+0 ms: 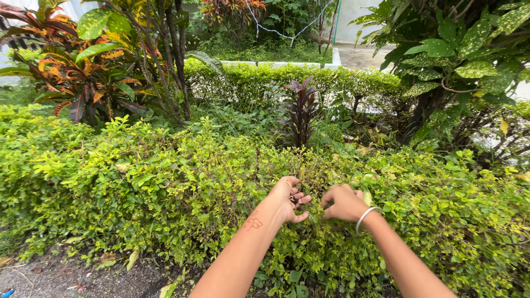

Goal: The person trims and cleans the hedge and plants by hand, pulling off dead leaves and small branches.

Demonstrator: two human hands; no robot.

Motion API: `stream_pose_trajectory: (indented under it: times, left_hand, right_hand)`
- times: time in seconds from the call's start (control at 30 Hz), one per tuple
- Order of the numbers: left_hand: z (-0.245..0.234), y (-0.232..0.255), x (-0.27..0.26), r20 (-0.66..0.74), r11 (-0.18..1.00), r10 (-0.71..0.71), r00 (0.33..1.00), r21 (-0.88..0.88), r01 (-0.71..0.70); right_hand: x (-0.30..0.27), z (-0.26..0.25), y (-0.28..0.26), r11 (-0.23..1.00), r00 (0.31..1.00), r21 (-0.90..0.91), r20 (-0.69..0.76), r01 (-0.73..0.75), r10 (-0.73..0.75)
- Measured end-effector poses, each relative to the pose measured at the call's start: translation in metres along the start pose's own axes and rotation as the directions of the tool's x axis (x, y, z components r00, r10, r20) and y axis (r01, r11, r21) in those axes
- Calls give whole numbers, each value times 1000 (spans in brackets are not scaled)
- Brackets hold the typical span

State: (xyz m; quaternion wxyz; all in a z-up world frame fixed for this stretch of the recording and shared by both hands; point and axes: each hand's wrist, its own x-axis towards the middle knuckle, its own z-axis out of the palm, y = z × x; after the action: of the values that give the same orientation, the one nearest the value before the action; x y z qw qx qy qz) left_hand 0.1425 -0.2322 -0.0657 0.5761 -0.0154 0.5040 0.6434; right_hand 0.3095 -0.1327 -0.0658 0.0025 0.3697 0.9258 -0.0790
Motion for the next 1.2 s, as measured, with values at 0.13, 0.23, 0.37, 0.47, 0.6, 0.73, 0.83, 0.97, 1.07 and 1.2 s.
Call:
stream_pose_trajectory:
  times: [0.13,0.23,0.37,0.47,0.6,0.73,0.83,0.97,1.07,1.2]
  left_hand:
    - [-2,3,4,36,1000,-9,999,-26,10]
    - [0,5,-1,60,1000,-5,998,-29,7]
    - [6,13,-19,90,1000,1,996,-26,1]
    - [8,22,-35,112,998,7,994,-57,0]
    - [8,40,-46,168,988,42,985,-154,-16]
    - [5,57,-41,186,969,100,978,-240,-53]
    - [4,65,-28,203,949,150,968,-304,-84]
    - [15,75,-2,114,923,184,976,-360,-132]
    - [40,90,20,77,917,182,980,-374,-141]
    - [91,131,25,167,932,313,935,-247,-267]
  right_hand:
    - [23,8,34,863,986,502,109,57,-128]
    - [23,5,41,714,967,700,162,27,-196]
    - [6,-13,27,672,974,739,187,-53,-128]
    - [-2,-22,21,620,977,778,194,-100,-86]
    - [-3,-26,26,579,975,814,162,-47,-149]
    - [-11,-57,50,341,993,940,60,-22,-99]
    - [-16,-80,62,398,984,914,1,-72,176]
    - [-3,-93,62,304,935,953,-120,13,335]
    - [40,-97,37,279,935,960,-89,-10,342]
    - [113,-127,17,263,978,965,-71,18,194]
